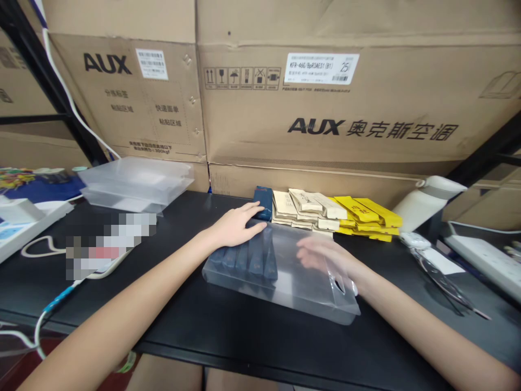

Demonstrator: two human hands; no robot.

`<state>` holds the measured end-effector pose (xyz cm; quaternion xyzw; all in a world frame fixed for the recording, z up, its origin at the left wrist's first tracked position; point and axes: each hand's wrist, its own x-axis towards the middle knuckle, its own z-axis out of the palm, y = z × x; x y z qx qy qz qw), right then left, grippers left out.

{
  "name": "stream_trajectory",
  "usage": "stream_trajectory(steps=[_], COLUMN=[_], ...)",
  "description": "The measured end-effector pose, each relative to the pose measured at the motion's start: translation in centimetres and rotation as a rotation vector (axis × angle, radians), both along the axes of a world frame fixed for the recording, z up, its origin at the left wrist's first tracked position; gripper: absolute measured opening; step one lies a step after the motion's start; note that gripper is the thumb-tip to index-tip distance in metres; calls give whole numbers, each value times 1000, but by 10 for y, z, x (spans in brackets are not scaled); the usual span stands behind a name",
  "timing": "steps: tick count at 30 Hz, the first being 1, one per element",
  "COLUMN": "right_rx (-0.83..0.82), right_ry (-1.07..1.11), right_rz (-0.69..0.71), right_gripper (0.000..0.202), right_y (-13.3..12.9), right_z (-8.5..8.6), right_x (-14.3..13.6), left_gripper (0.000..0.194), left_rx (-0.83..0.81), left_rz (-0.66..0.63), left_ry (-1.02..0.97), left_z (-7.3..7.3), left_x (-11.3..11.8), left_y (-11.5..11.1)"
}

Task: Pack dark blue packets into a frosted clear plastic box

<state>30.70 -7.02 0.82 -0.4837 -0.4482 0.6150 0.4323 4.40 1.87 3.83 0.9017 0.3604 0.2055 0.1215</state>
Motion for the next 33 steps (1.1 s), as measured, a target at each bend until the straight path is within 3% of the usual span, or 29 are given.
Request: stream_trajectory(steps=[9,18,26,33], right_rx=[-10,-19,-8,-5], right_ry=[6,-1,-4,-7], right_rz=[-7,-24,-12,-17], right_gripper=[26,23,24,22], right_y=[0,-3,-3,-3], right_z=[0,4,4,4], right_x=[-1,-3,-2,-3], left_gripper=[40,11,19,24], left_rx=[76,212,307,519], left_rz=[-3,-141,-169,-166], left_ry=[-151,-349,-375,-363], left_z=[-6,-3,-2,-1], left_x=[0,-2,-3,-4], left_y=[2,-1,-2,-1])
